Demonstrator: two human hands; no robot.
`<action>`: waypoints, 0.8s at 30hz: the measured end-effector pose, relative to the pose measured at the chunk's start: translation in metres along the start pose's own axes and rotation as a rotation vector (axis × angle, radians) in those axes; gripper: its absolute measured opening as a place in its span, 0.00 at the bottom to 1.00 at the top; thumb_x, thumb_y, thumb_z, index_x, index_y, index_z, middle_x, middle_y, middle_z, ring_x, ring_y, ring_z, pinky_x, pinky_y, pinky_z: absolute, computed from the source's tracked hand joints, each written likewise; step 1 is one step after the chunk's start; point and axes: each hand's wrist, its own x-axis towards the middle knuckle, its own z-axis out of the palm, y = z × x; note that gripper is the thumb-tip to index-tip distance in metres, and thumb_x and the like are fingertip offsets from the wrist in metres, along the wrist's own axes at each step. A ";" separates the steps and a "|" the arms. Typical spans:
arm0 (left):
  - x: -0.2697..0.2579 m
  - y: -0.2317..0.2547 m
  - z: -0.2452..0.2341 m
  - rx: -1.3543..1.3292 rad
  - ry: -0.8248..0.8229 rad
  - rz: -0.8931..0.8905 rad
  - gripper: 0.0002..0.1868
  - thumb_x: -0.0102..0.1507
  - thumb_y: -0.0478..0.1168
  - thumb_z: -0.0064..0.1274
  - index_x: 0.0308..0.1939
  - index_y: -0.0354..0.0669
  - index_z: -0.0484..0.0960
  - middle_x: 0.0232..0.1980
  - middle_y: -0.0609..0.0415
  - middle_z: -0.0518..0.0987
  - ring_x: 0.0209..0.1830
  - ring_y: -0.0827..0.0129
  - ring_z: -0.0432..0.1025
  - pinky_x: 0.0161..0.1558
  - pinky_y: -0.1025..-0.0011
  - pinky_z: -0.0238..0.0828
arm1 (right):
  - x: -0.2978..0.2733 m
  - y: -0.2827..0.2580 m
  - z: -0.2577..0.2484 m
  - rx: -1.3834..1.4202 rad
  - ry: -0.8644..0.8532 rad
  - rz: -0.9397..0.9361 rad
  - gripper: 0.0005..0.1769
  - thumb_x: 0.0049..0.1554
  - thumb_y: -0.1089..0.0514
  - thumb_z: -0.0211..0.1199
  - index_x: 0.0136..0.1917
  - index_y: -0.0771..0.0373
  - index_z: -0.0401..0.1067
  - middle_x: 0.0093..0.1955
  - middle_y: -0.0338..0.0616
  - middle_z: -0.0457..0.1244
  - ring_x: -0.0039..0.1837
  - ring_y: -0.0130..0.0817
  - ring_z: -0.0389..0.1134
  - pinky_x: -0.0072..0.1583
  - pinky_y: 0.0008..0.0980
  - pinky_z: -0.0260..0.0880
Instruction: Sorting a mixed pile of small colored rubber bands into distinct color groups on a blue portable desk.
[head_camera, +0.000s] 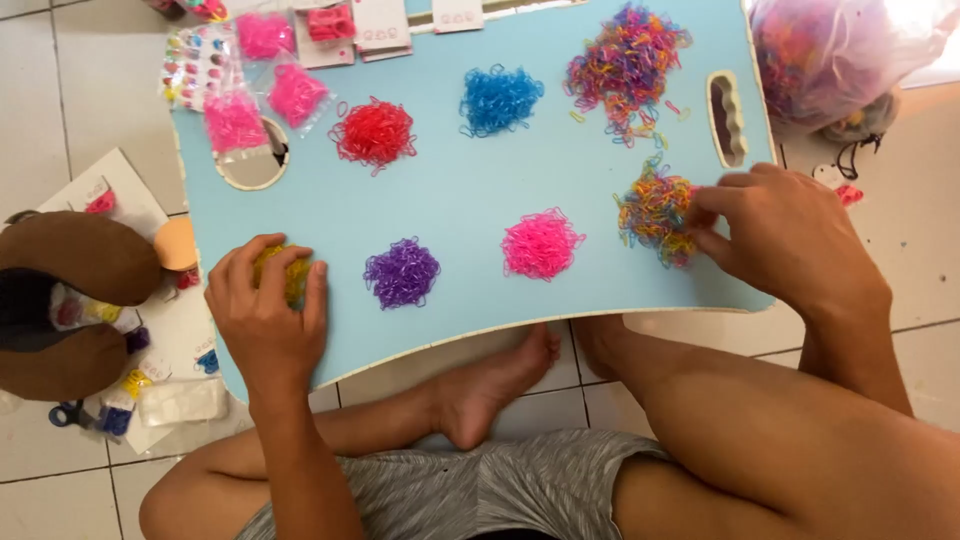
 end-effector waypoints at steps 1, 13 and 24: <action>-0.001 0.000 0.000 -0.003 -0.007 0.003 0.06 0.66 0.35 0.63 0.45 0.38 0.84 0.59 0.50 0.77 0.61 0.55 0.67 0.65 0.57 0.61 | -0.002 -0.001 -0.005 0.002 -0.006 0.005 0.04 0.54 0.51 0.67 0.41 0.49 0.81 0.42 0.28 0.71 0.48 0.37 0.69 0.50 0.38 0.71; -0.001 -0.001 0.001 -0.001 -0.006 -0.001 0.06 0.67 0.35 0.63 0.46 0.36 0.84 0.60 0.49 0.77 0.61 0.53 0.67 0.65 0.56 0.60 | -0.001 -0.007 -0.005 0.041 -0.361 0.201 0.15 0.48 0.40 0.71 0.40 0.50 0.83 0.36 0.31 0.73 0.40 0.37 0.71 0.48 0.33 0.70; 0.000 0.000 0.000 0.015 0.000 0.011 0.10 0.66 0.35 0.63 0.50 0.35 0.83 0.60 0.47 0.76 0.61 0.52 0.66 0.66 0.55 0.60 | 0.001 0.002 -0.005 0.101 -0.357 0.199 0.07 0.50 0.49 0.69 0.42 0.48 0.83 0.38 0.29 0.73 0.40 0.35 0.72 0.47 0.33 0.69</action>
